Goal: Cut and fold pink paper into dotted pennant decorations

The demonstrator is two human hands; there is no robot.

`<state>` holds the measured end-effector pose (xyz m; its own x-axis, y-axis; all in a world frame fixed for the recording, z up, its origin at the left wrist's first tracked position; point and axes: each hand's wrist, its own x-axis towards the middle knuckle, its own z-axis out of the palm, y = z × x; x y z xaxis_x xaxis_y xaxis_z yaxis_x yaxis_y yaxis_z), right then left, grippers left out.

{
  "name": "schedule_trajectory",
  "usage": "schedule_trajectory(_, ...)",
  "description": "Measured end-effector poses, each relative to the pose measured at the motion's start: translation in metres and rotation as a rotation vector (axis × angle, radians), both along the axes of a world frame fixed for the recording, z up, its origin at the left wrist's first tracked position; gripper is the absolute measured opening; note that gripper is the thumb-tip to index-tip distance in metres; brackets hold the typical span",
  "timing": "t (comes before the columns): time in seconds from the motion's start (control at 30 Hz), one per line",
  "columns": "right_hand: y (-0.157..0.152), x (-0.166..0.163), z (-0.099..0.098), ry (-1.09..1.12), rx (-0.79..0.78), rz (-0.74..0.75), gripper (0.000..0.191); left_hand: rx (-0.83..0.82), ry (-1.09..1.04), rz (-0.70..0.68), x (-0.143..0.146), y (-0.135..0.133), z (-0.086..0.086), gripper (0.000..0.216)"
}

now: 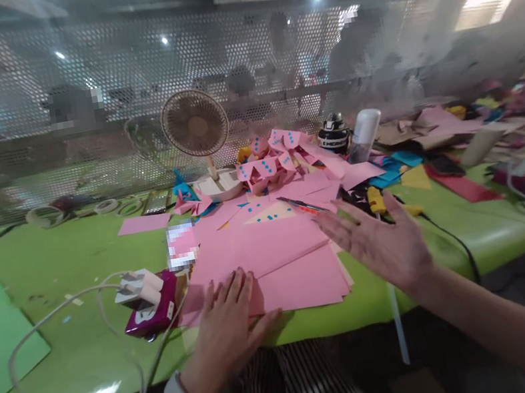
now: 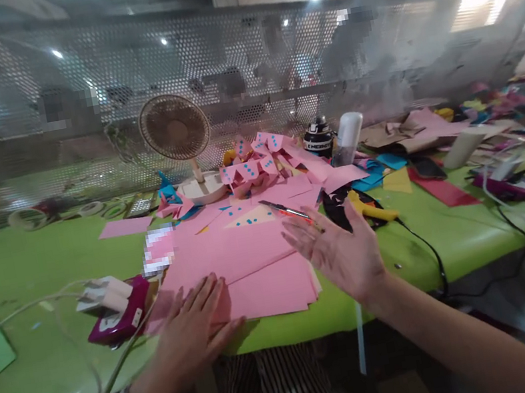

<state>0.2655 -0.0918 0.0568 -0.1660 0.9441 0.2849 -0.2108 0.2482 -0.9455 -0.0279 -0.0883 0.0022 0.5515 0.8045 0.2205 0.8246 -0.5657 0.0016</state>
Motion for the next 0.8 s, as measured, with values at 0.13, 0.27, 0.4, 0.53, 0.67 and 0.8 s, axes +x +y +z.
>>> schedule_trajectory(0.13,-0.006,-0.013,0.007,0.127,-0.125,0.062,0.080,0.071,-0.105,-0.005,0.012,0.004,0.015,0.063)
schedule_trajectory(0.27,-0.008,-0.020,0.009,0.174,-0.144,0.139,0.081,-0.045,-0.431,-0.030,0.033,0.003,0.043,0.042)
schedule_trajectory(0.4,-0.009,-0.029,0.009,0.278,-0.176,0.165,0.080,-0.381,-0.759,-0.035,0.060,0.005,0.061,0.039)
schedule_trajectory(0.53,-0.011,-0.040,0.006,0.165,-0.178,0.172,0.082,-0.635,-0.952,-0.098,0.083,0.011,0.058,0.048)
schedule_trajectory(0.67,-0.013,-0.046,0.000,0.126,-0.245,0.179,0.085,-0.693,-1.006,-0.185,0.089,0.012,0.049,0.041)
schedule_trajectory(0.8,-0.014,-0.046,-0.005,0.163,-0.305,0.221,0.086,-0.675,-1.016,-0.225,0.084,0.004,0.045,0.032)
